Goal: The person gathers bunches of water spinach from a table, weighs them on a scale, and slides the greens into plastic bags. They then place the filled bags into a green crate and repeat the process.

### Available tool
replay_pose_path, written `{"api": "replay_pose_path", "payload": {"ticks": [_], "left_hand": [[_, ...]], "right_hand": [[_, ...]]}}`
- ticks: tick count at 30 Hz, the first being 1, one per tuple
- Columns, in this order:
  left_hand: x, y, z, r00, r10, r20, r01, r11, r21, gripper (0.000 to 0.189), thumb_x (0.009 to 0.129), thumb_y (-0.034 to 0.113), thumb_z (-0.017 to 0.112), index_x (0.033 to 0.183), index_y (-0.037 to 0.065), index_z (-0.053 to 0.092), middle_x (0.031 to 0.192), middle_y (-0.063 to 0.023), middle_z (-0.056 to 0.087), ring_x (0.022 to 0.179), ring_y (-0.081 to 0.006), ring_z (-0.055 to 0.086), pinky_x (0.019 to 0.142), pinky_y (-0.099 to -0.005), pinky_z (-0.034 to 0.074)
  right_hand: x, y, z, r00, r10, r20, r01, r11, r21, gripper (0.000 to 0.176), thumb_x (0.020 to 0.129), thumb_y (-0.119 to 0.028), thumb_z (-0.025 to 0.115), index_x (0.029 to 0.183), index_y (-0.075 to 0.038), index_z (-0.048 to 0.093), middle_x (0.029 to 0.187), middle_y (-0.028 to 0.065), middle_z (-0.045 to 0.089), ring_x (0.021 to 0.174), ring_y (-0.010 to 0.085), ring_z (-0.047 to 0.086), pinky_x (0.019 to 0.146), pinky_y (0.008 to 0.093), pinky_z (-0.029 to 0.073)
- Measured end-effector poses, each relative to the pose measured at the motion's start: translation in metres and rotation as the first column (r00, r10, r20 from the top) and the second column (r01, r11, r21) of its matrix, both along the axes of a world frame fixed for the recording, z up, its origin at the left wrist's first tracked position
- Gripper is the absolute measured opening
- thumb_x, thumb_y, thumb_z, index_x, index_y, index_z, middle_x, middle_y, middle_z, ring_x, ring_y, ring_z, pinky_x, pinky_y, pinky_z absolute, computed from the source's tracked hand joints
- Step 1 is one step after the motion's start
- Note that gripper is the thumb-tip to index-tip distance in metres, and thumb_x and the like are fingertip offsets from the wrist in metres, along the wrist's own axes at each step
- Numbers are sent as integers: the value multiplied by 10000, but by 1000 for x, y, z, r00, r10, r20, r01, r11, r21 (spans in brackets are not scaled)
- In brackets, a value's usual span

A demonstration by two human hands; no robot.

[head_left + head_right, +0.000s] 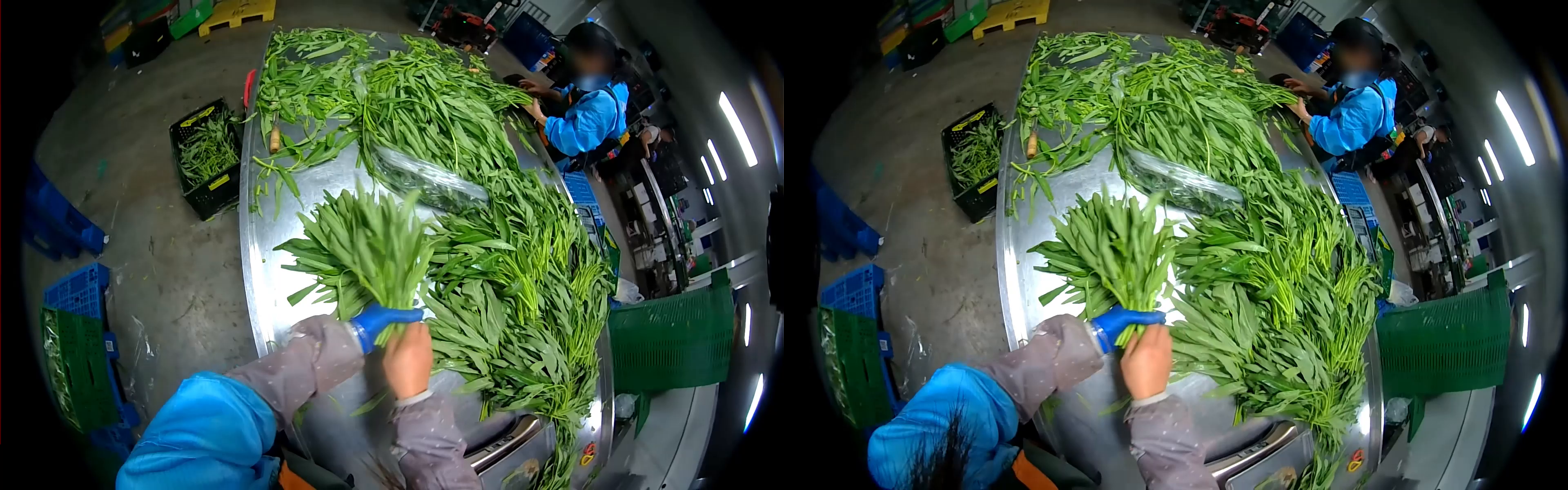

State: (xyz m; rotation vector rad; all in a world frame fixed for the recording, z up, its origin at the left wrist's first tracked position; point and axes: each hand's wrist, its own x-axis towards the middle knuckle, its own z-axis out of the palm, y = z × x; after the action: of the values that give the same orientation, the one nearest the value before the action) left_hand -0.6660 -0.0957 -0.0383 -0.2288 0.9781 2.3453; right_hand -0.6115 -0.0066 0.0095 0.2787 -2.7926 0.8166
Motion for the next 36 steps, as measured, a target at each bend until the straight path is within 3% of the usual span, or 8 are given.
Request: {"api": "replay_pose_path", "payload": {"ticks": [4, 9, 17, 19, 21, 27, 33, 36], "left_hand": [[46, -40, 15, 996, -82, 37, 80, 995, 56, 372, 765, 57, 616, 1109, -6, 489, 984, -117, 591, 939, -203, 564, 838, -310, 450], [104, -50, 48, 964, -264, 39, 250, 944, 214, 413, 752, 17, 612, 1131, 9, 451, 1000, -138, 567, 964, -247, 560, 872, -358, 442], [206, 2, 88, 762, -646, -45, 520, 569, 638, 427, 719, 48, 610, 1121, 9, 475, 956, -129, 575, 901, -259, 562, 829, -404, 445], [237, 11, 58, 694, -720, -19, 476, 438, 763, 425, 718, 90, 580, 1122, -3, 489, 966, -144, 576, 890, -282, 549, 830, -447, 437], [266, 14, 18, 647, -755, 102, 477, 506, 718, 404, 737, 133, 569, 1106, -16, 502, 977, -153, 578, 900, -294, 556, 833, -441, 441], [281, -25, 21, 512, -767, 385, 740, 622, 254, 475, 788, 323, 625, 1118, 0, 516, 1017, -153, 590, 899, -225, 591, 788, -302, 484], [287, -17, 71, 655, -719, -232, 462, 624, -630, 526, 746, 192, 684, 1186, 18, 455, 1084, -105, 555, 961, -157, 541, 817, -284, 446], [283, -25, 41, 768, -606, 206, 636, 761, -131, 349, 786, 195, 596, 1078, 13, 535, 891, -107, 619, 762, -182, 610, 703, -290, 503]], "right_hand": [[53, -16, 36, 989, 148, 21, -144, 981, -131, 406, 738, -62, 615, 1082, 56, 434, 928, 190, 513, 834, 348, 511, 705, 372, 423], [121, 29, 63, 876, 129, 464, 436, 198, -878, 282, 807, -80, 580, 1062, -11, 482, 988, 89, 553, 936, 151, 524, 747, 249, 437], [252, 64, 88, 942, -31, 334, 312, 445, -839, 453, 844, -347, 541, 1106, 20, 498, 1034, 86, 541, 947, 181, 514, 870, 302, 372], [275, 75, 53, 889, 187, 418, 374, 233, -898, 509, 869, -392, 480, 1157, 27, 468, 1060, 91, 545, 957, 184, 523, 848, 304, 391], [293, 88, -9, 759, 643, 99, 478, -447, -756, 490, 874, -386, 471, 1153, 17, 465, 1052, 99, 555, 891, 177, 539, 765, 302, 436], [300, 50, -33, 704, 351, 617, 694, -160, -702, 428, 839, -255, 567, 1150, 14, 449, 1075, 108, 545, 964, 228, 535, 831, 337, 441], [289, 31, 23, 824, 123, 553, 552, 49, -833, 472, 829, -178, 598, 1208, 14, 392, 1143, 85, 490, 998, 180, 495, 866, 294, 397], [295, 44, -24, 710, 353, 609, 684, -143, -715, 396, 831, -139, 581, 1166, 15, 436, 1099, 84, 525, 989, 176, 512, 852, 302, 413]]}}
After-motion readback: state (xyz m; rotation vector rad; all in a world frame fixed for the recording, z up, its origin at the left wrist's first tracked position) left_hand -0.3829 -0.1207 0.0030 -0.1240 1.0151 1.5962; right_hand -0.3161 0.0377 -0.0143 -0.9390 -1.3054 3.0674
